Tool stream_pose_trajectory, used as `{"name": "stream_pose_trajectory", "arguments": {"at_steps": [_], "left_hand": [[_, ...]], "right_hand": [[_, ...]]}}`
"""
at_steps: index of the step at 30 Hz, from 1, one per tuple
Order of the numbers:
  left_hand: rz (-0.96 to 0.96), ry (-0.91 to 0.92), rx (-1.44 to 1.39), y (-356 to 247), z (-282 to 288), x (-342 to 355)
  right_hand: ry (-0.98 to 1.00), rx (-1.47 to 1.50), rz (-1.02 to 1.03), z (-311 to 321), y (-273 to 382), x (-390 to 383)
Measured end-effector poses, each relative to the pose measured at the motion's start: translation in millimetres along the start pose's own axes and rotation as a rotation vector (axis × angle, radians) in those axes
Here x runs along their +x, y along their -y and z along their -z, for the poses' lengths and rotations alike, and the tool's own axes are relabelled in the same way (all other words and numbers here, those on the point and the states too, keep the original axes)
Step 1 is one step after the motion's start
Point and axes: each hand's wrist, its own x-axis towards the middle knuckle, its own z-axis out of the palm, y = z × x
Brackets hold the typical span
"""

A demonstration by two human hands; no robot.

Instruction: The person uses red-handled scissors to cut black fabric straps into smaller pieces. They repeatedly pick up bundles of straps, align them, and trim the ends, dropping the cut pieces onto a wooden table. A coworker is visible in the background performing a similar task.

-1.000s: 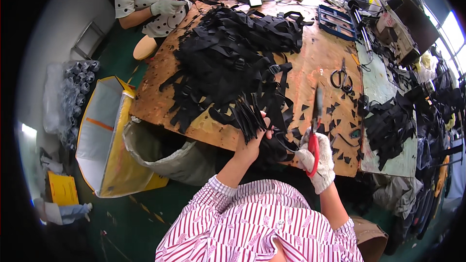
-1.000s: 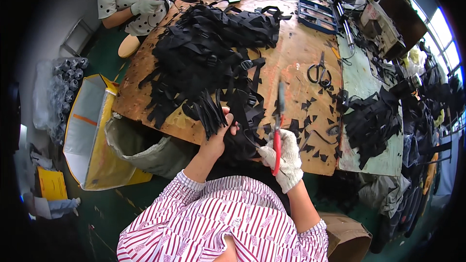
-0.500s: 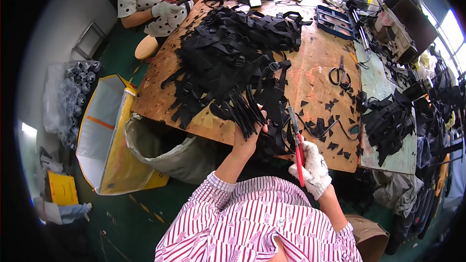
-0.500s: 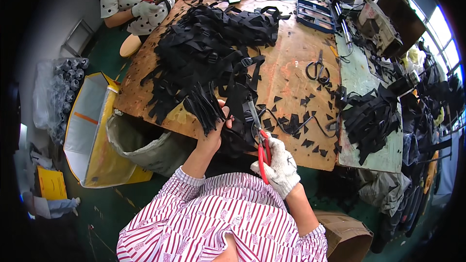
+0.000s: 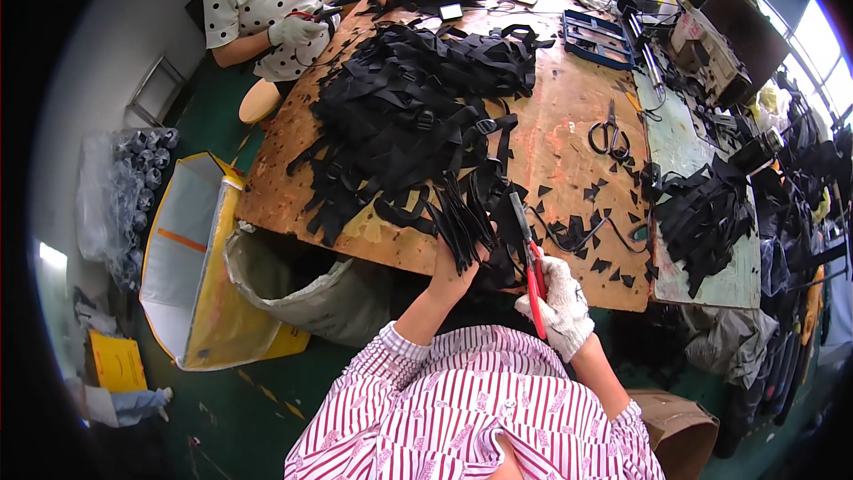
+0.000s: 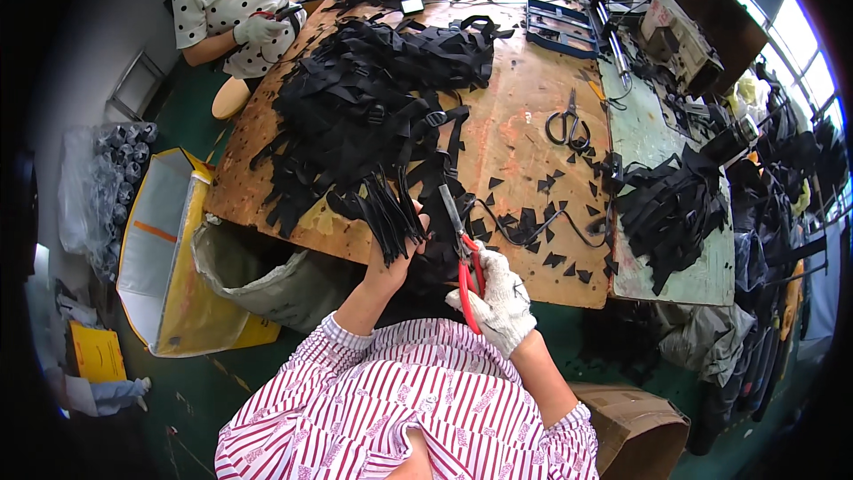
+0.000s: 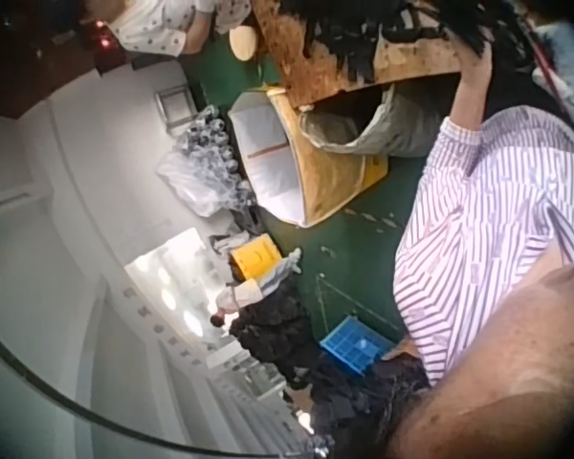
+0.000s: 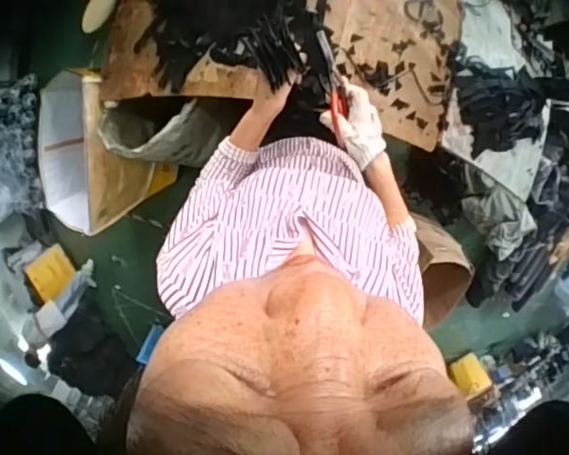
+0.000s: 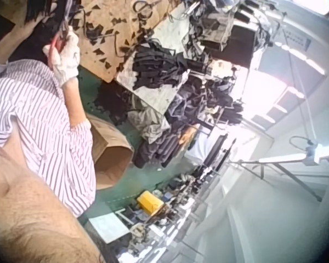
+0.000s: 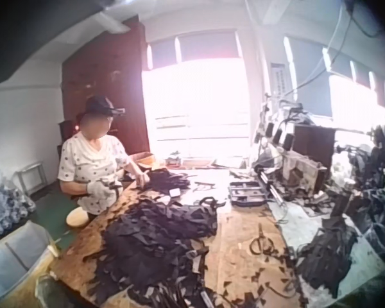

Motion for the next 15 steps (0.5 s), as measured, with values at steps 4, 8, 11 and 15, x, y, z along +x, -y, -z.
{"name": "stream_pose_trajectory", "arguments": {"at_steps": [4,8,11,15], "left_hand": [[0.062,-0.062,-0.207,8.9,-1.1,1.4],[0.084,-0.058,-0.218,8.5,2.8,0.3],[0.179,-0.035,-0.434,16.7,13.6,-3.7],[0.197,-0.008,-0.681,20.6,10.4,-3.9]], "right_hand": [[-0.002,0.241,-0.151,-11.7,-14.4,-2.9],[0.012,0.364,-0.184,-13.9,-14.5,-3.8],[0.047,0.066,-0.030,-3.5,-11.5,3.2],[0.023,0.109,-0.044,-6.3,-14.1,3.2]]}}
